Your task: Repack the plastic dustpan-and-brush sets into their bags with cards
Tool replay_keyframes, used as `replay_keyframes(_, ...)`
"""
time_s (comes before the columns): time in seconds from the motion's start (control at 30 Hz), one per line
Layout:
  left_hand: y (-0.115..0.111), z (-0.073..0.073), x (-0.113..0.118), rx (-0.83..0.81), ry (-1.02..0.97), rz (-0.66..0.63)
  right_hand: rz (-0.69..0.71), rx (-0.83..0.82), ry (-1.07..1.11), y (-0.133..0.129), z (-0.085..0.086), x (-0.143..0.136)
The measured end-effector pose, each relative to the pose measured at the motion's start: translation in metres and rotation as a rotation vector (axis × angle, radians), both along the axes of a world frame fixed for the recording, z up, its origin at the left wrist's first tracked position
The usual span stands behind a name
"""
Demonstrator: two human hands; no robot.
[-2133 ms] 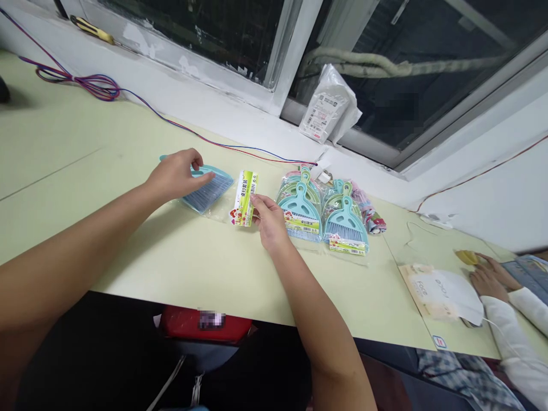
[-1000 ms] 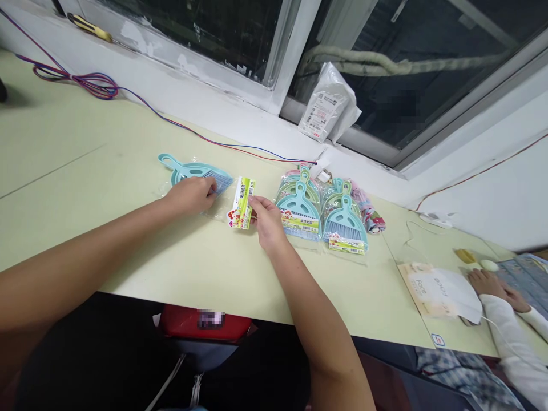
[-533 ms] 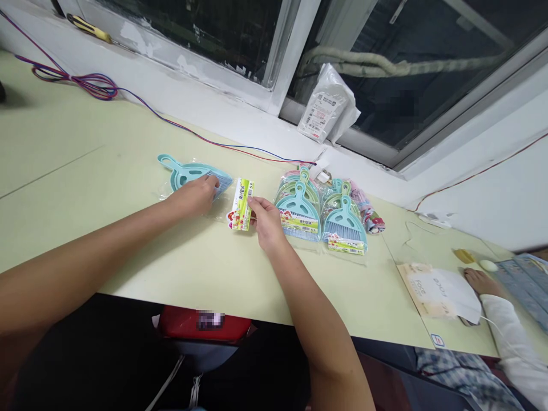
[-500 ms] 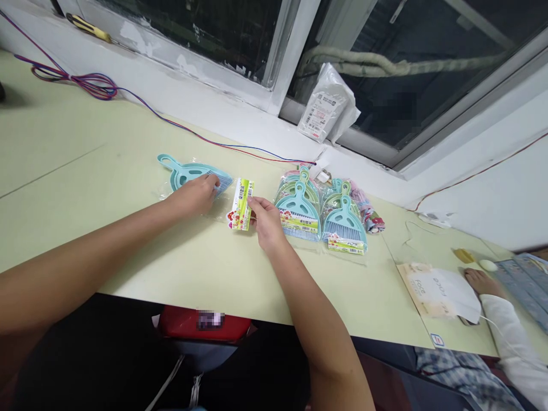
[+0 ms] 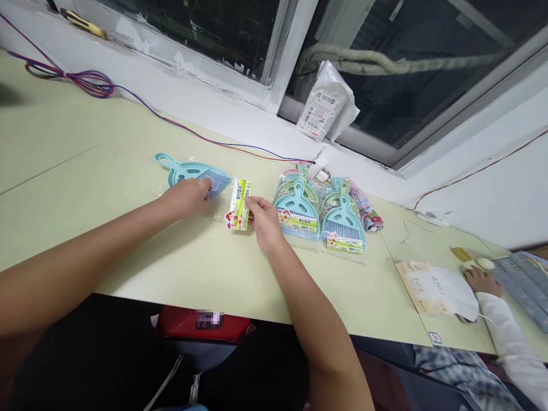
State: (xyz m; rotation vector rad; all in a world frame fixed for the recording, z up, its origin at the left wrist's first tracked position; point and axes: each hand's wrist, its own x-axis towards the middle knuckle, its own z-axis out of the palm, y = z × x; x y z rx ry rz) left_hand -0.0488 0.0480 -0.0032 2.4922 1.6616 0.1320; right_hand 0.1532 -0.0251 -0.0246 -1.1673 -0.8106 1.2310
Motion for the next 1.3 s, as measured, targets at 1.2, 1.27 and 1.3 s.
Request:
replay_keyframes(1.2,-0.003,0.000,0.006,-0.009,-0.058,-0.051,-0.001,-0.022,-0.003,-0.001,0.002,-0.002)
replay_keyframes(1.27,-0.002,-0.002,0.006,0.000,-0.083,-0.066,-0.006,-0.026,-0.006,-0.001,0.002,-0.002)
replay_keyframes(1.3,0.000,-0.003,0.005,0.009,-0.093,-0.072,-0.009,-0.027,-0.006,-0.001,0.002,-0.002)
